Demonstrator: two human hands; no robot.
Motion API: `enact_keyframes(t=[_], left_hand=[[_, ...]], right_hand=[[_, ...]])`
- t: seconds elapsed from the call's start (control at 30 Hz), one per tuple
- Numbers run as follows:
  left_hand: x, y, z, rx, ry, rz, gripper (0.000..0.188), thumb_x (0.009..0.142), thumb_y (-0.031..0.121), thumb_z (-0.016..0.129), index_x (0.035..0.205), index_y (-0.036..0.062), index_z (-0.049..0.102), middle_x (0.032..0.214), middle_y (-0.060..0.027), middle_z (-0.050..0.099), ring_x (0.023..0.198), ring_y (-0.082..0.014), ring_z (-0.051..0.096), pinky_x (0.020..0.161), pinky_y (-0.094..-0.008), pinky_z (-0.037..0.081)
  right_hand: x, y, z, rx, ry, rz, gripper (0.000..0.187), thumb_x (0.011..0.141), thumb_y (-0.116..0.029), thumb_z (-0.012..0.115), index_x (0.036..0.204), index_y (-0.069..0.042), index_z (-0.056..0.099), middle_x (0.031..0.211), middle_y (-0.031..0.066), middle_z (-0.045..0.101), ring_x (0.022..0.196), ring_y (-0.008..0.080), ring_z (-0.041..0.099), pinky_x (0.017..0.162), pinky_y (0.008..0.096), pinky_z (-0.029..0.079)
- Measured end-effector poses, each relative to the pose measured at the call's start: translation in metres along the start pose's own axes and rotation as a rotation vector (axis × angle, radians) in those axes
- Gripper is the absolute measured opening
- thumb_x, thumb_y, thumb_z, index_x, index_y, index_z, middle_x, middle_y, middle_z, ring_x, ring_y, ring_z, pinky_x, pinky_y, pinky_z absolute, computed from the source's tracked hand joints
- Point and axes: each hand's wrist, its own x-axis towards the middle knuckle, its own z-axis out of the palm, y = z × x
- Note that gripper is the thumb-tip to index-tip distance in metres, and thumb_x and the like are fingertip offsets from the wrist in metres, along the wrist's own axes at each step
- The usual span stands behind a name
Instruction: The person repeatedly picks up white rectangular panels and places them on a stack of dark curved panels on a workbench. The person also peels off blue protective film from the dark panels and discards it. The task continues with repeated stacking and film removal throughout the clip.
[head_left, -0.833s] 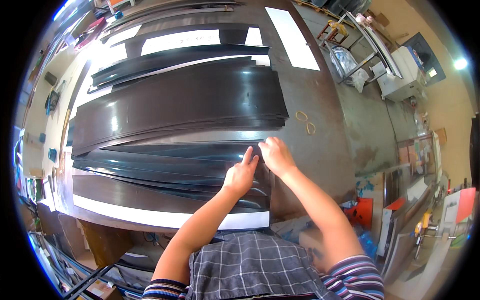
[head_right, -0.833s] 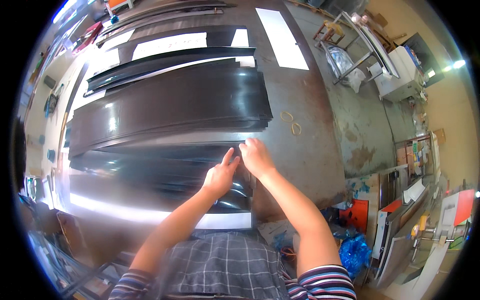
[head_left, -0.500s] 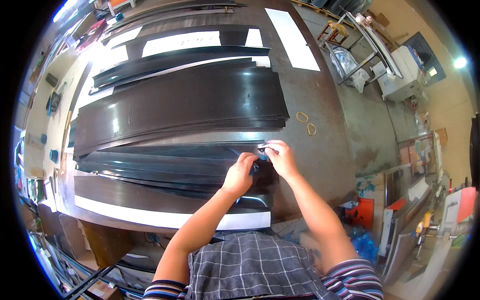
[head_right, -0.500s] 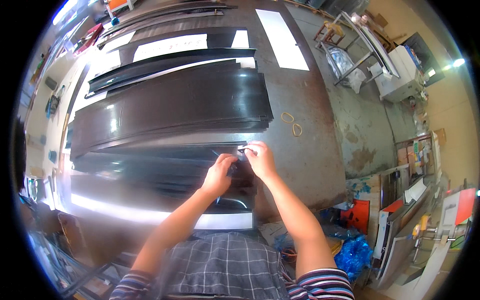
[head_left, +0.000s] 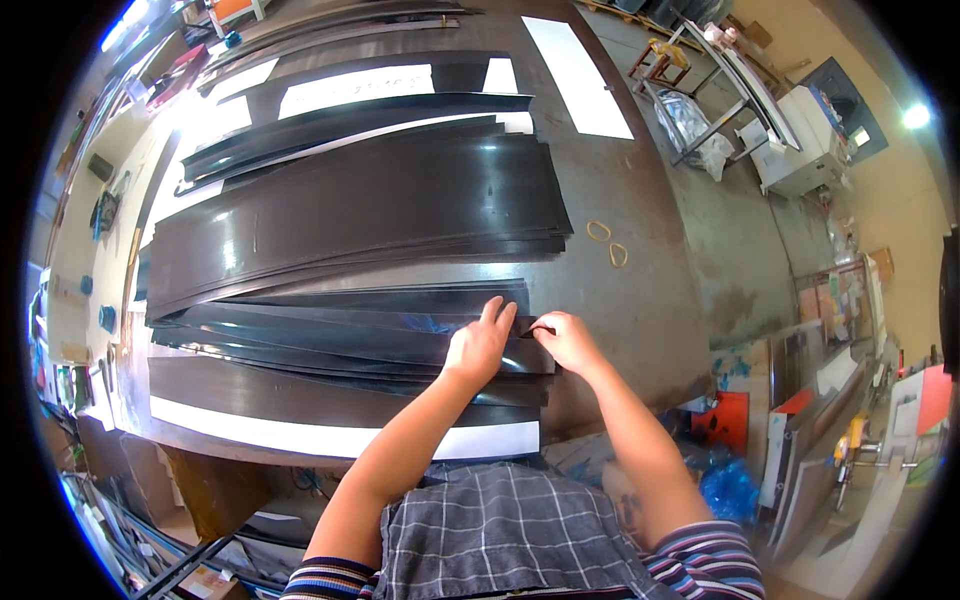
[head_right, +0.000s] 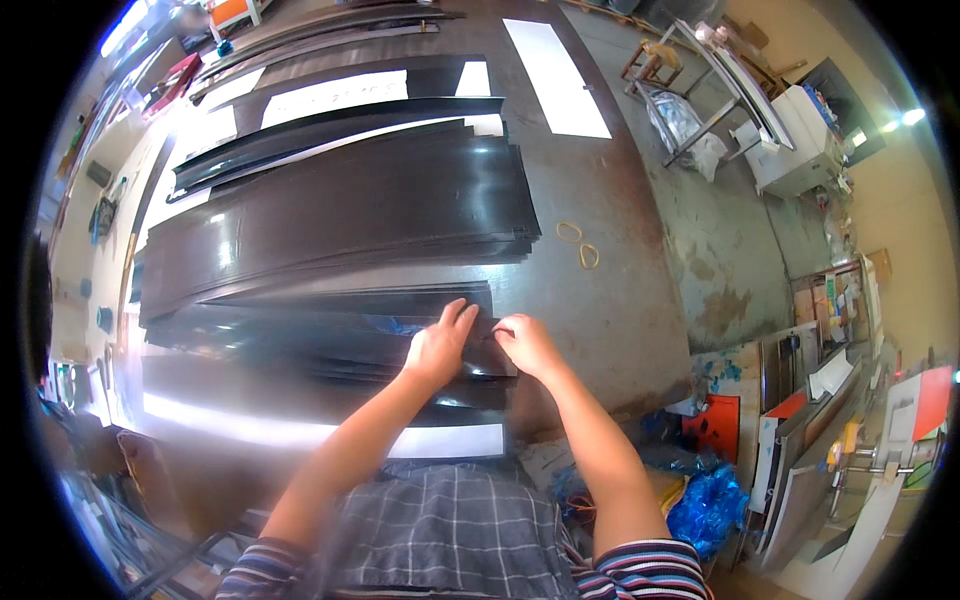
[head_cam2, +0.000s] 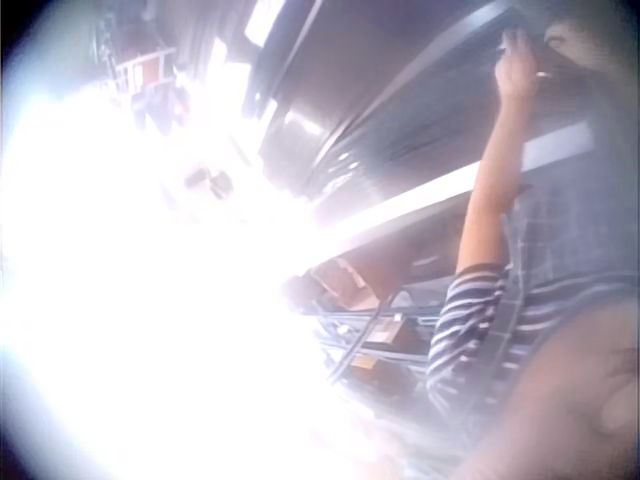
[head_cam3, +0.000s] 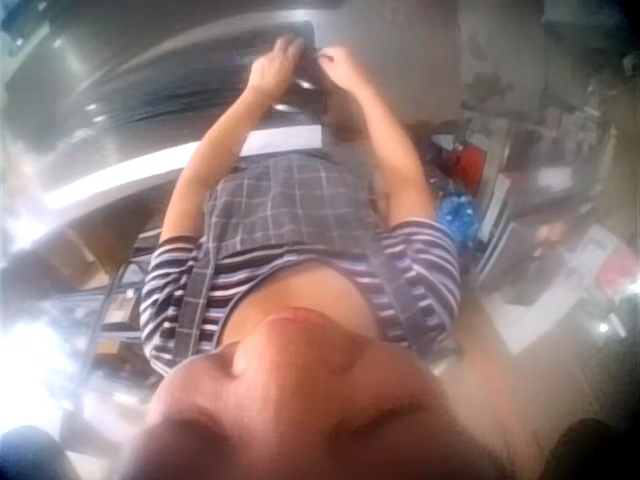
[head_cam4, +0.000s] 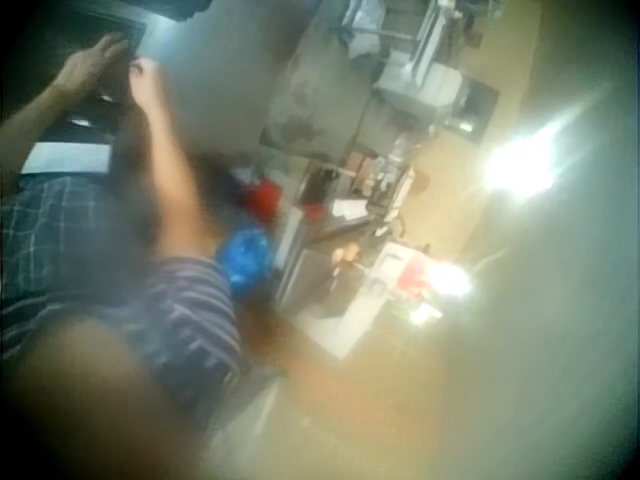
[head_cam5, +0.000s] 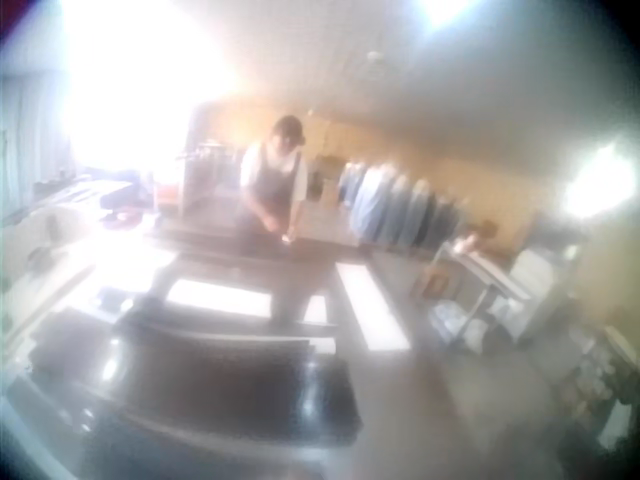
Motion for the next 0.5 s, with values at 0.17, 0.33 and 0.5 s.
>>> enact_keyframes(t=[0.17,0.33,0.5], left_hand=[[-0.012,0.002,0.009,0.126,-0.036,0.052,0.067,0.078,0.004,0.059,0.142,0.0079,0.04,0.149,-0.0201,0.035,0.069,-0.0283,0.07,0.064,-0.0374,0.058],[-0.012,0.006,0.009,0.158,-0.034,0.03,0.058,0.079,0.006,0.058,0.136,0.0051,0.045,0.149,-0.0208,0.034,0.068,-0.0286,0.069,0.061,-0.0368,0.058],[-0.013,0.006,0.012,0.083,0.056,0.027,0.048,0.078,0.005,0.059,0.125,0.0039,0.051,0.148,-0.0209,0.036,0.071,-0.0295,0.07,0.063,-0.0389,0.058]], right_hand=[[0.024,-0.023,-0.001,-0.302,0.252,-0.191,0.012,0.083,-0.012,0.063,0.089,-0.006,0.071,0.086,0.0126,0.064,0.086,0.031,0.062,0.076,0.0409,0.051],[0.032,-0.027,0.013,-0.704,0.152,-0.432,0.01,0.081,-0.015,0.059,0.078,-0.007,0.064,0.082,0.0101,0.06,0.087,0.0288,0.06,0.074,0.0413,0.051],[0.032,-0.023,0.013,-0.542,0.248,-0.479,0.006,0.079,-0.014,0.061,0.078,-0.007,0.062,0.081,0.0089,0.058,0.083,0.0274,0.059,0.071,0.0401,0.049]])
